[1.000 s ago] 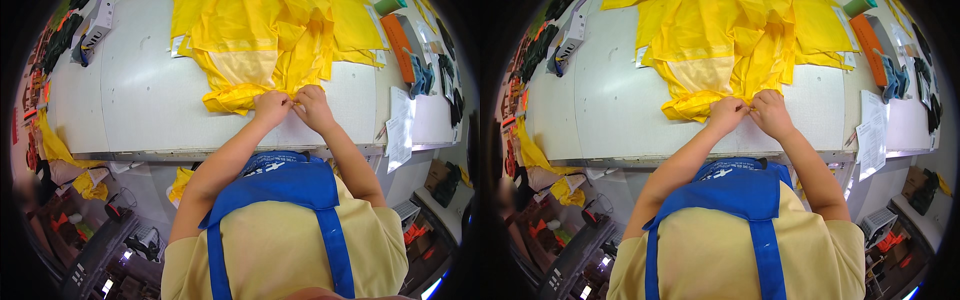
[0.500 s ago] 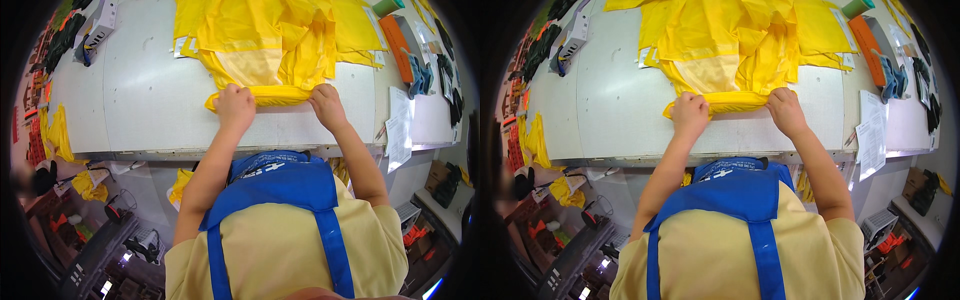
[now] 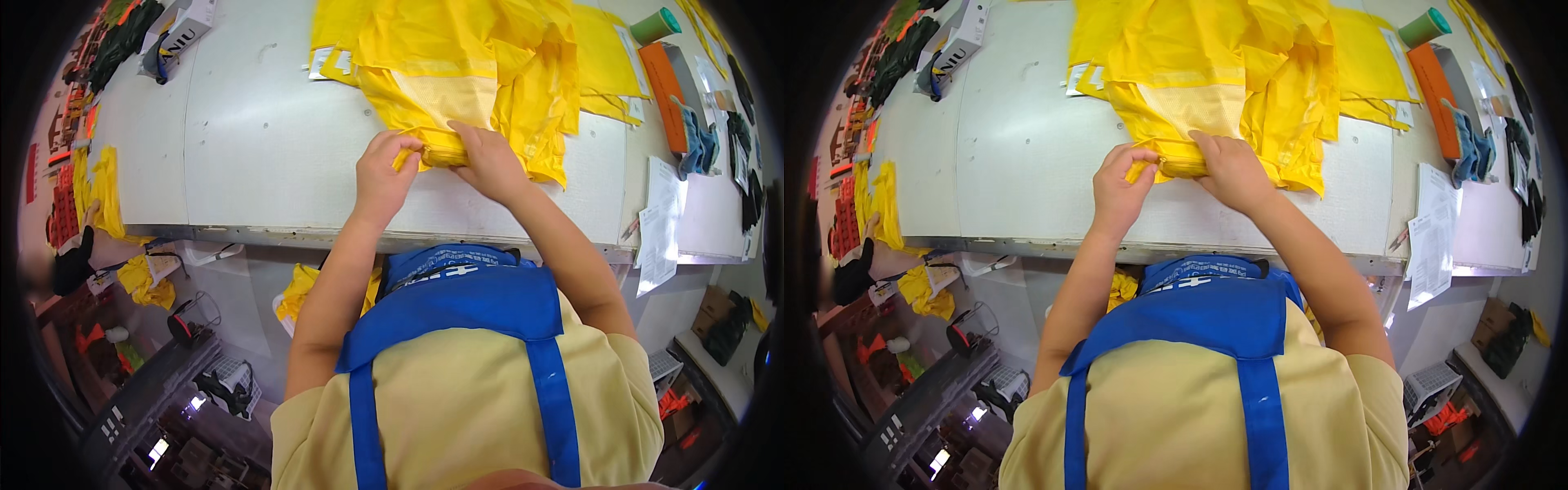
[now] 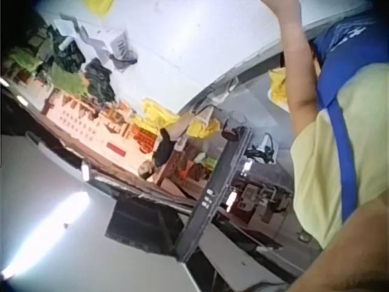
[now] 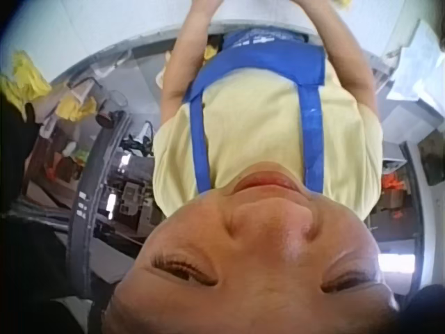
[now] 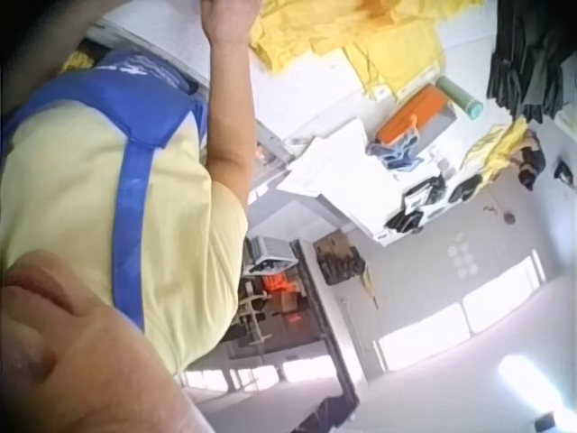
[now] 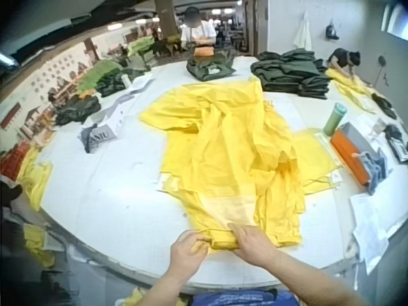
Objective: The person folds a yellow garment on a table, smooths it out, and uses scissors to trim loose threads. The folded garment is then placed into a white basket.
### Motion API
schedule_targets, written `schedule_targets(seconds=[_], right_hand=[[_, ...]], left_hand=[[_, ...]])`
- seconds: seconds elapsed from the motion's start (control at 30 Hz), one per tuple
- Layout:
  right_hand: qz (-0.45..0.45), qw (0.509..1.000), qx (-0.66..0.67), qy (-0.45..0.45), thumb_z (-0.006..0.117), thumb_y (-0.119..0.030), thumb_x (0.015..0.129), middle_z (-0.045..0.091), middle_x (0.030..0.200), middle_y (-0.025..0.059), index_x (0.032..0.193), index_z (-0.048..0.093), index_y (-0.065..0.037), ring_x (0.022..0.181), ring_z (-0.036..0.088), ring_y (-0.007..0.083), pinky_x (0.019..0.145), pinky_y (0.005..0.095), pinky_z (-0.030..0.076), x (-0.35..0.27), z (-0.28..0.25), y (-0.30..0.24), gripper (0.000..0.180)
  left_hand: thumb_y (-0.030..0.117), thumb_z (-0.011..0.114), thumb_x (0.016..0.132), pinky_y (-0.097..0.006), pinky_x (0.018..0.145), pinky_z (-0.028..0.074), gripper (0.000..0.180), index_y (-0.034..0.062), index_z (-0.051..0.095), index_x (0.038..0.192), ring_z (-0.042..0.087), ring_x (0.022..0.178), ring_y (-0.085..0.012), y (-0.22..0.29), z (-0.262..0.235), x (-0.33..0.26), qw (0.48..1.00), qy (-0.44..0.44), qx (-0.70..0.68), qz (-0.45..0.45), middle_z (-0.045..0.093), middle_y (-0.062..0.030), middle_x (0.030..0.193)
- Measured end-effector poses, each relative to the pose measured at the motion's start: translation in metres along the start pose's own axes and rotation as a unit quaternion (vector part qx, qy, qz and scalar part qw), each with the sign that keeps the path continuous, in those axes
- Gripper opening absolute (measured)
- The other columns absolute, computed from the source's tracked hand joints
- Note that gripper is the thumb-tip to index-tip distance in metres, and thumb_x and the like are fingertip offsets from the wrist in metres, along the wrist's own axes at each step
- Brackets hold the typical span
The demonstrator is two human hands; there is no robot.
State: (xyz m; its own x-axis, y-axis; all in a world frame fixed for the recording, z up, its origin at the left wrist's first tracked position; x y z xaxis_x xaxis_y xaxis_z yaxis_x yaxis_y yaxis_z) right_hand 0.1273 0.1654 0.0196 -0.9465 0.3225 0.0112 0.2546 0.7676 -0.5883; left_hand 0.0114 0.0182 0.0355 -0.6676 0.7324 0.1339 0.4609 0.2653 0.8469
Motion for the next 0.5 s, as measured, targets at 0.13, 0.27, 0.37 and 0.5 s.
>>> schedule_targets(seconds=[0.13, 0.27, 0.37, 0.5], right_hand=[[0.009, 0.998, 0.060, -0.016, 0.071, -0.021, 0.075, 0.062, 0.102, 0.0210, 0.116, 0.053, -0.004, 0.096, 0.059, 0.0385, 0.081, 0.0425, 0.048, 0.019, -0.039, -0.004, 0.048], [0.015, 0.998, 0.022, 0.048, 0.072, -0.022, 0.074, 0.063, 0.098, 0.0218, 0.113, 0.053, -0.004, 0.094, 0.060, 0.0389, 0.079, 0.0419, 0.048, 0.035, -0.101, -0.027, 0.046], [-0.009, 0.989, 0.002, 0.148, 0.072, -0.020, 0.074, 0.064, 0.095, 0.0211, 0.109, 0.054, -0.004, 0.090, 0.061, 0.0385, 0.075, 0.0402, 0.049, 0.037, -0.141, -0.044, 0.043], [-0.056, 0.959, -0.010, 0.276, 0.071, -0.017, 0.073, 0.066, 0.085, 0.0176, 0.105, 0.056, -0.004, 0.080, 0.064, 0.0341, 0.068, 0.0360, 0.050, 0.027, -0.202, -0.065, 0.037]], left_hand=[[-0.001, 0.066, 0.075, -0.030, 0.087, 0.044, 0.034, 0.0047, 0.053, 0.106, 0.055, 0.101, -0.0190, 0.012, -0.005, -0.012, 0.974, 0.206, -0.065, 0.066, 0.056, -0.0096, 0.108], [0.006, 0.060, 0.087, -0.029, 0.081, 0.045, 0.049, 0.0074, 0.038, 0.131, 0.052, 0.091, -0.0142, 0.026, 0.063, -0.040, 0.967, -0.169, -0.186, 0.044, 0.054, -0.0075, 0.108], [0.014, 0.054, 0.093, -0.031, 0.082, 0.048, 0.039, 0.0093, 0.043, 0.130, 0.058, 0.093, -0.0165, 0.044, 0.115, -0.003, 0.833, -0.271, -0.454, -0.164, 0.058, -0.0095, 0.112], [0.044, 0.041, 0.095, -0.043, 0.088, 0.050, 0.042, 0.0122, 0.050, 0.120, 0.058, 0.107, -0.0253, 0.068, 0.093, 0.095, 0.656, -0.186, -0.713, -0.162, 0.059, -0.0058, 0.116]])
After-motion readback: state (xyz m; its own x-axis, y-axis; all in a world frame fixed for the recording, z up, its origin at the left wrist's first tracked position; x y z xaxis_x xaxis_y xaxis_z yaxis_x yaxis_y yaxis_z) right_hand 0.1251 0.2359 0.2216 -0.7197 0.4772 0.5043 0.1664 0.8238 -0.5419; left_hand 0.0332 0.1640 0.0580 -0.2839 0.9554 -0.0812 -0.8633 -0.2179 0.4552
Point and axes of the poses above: each hand's wrist, its own x-axis towards the middle knuckle, its own z-axis out of the palm, y = z × x, the point moved 4 cm from there along x, towards the middle knuckle
